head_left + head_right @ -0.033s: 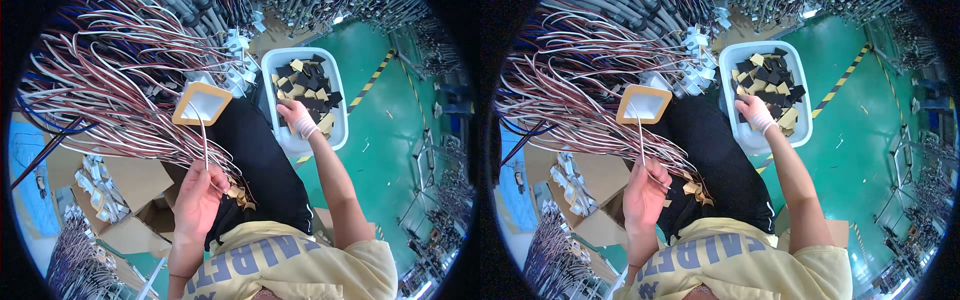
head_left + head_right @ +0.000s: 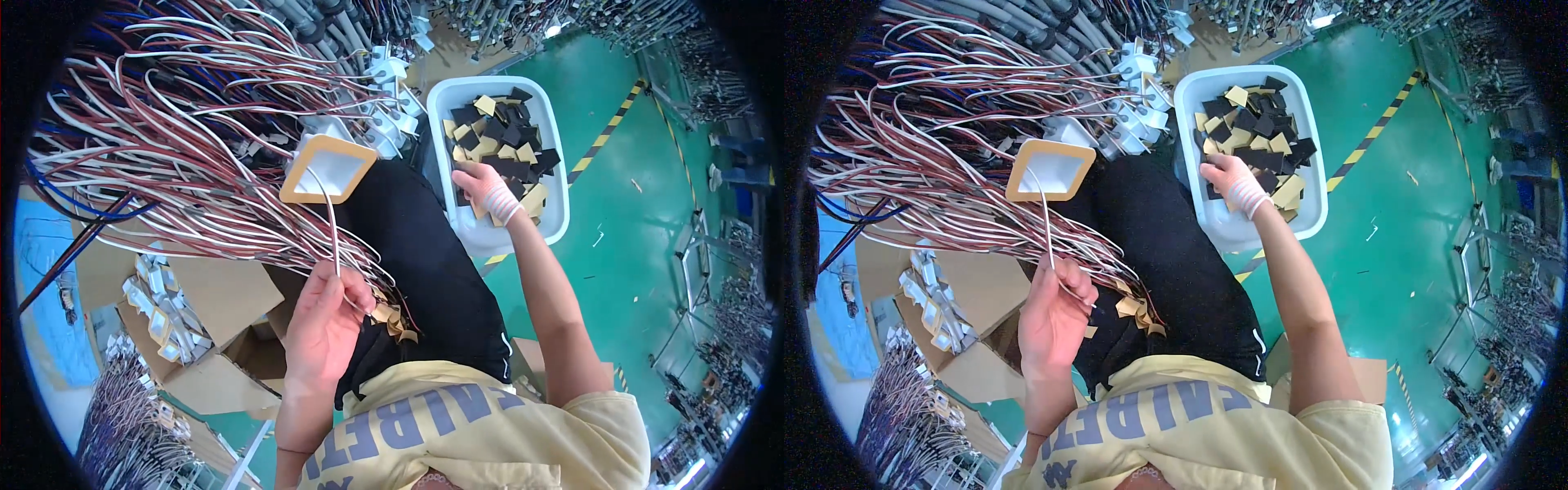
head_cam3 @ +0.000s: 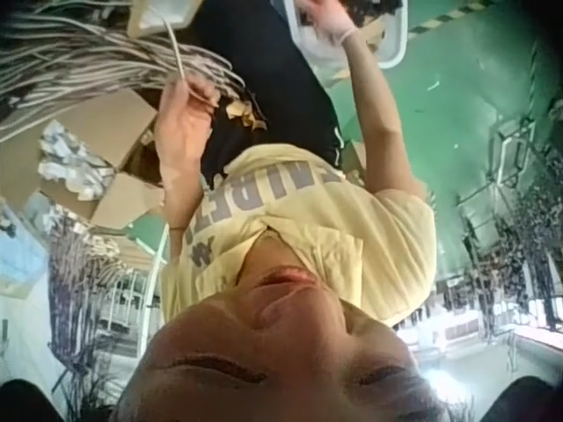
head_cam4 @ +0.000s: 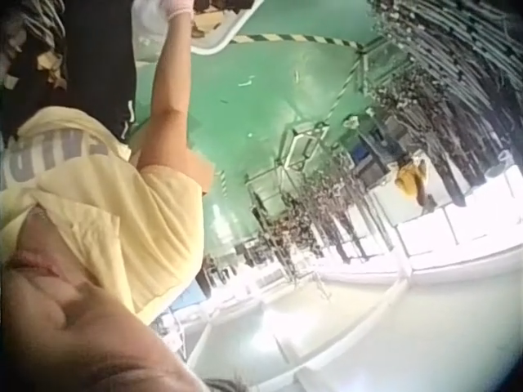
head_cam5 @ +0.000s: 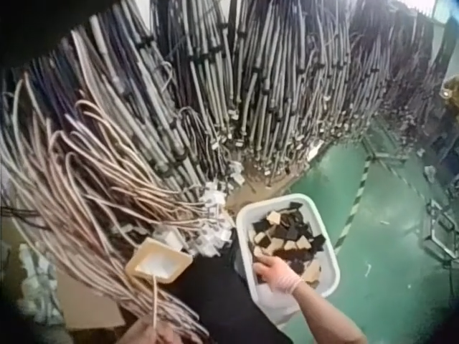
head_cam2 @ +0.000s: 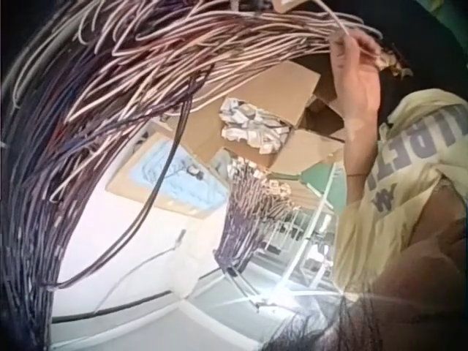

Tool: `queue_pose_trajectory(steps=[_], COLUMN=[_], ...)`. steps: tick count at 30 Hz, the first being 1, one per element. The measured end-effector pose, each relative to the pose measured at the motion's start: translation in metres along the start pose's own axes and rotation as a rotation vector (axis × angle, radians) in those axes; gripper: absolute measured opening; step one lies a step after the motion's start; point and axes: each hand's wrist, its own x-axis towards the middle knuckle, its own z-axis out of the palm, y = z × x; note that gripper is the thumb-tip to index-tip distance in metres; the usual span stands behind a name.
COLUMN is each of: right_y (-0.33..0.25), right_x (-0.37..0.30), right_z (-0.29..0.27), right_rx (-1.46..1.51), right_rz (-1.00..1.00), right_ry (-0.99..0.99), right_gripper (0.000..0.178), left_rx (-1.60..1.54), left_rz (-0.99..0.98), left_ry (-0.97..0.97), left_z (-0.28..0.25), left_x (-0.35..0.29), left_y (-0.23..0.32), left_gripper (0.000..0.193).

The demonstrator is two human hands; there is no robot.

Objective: Assemble wiring harnesses by attaching plastic connectors and securing them with adhesive tape.

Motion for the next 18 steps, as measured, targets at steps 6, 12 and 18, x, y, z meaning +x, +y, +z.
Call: queue_pose_trajectory(steps=[6,12,18], right_y=[-0.001,0.005,-0.039], right_x=[-0.007,-0.016,-0.077], right_z=[0.000,0.006,-0.002], right_rx=[0.001,-0.462,0.687], right_rz=[0.016,-0.581,-0.030], right_ry=[-0.004,0.305,0.159], right_gripper=[0.035,0.017,0.018], left_rx=[-0.014,-0.002,-0.059], left_rz=[-0.020,-0.027,-0.017], left_ry=[0.003,-0.033,0.036], left_z=[0.000,0.000,-0.006], left_x=[0.001,0.000,-0.009], left_y=[-0.003,-0.008,-0.014], left_gripper=[0.012,0.012,0.011])
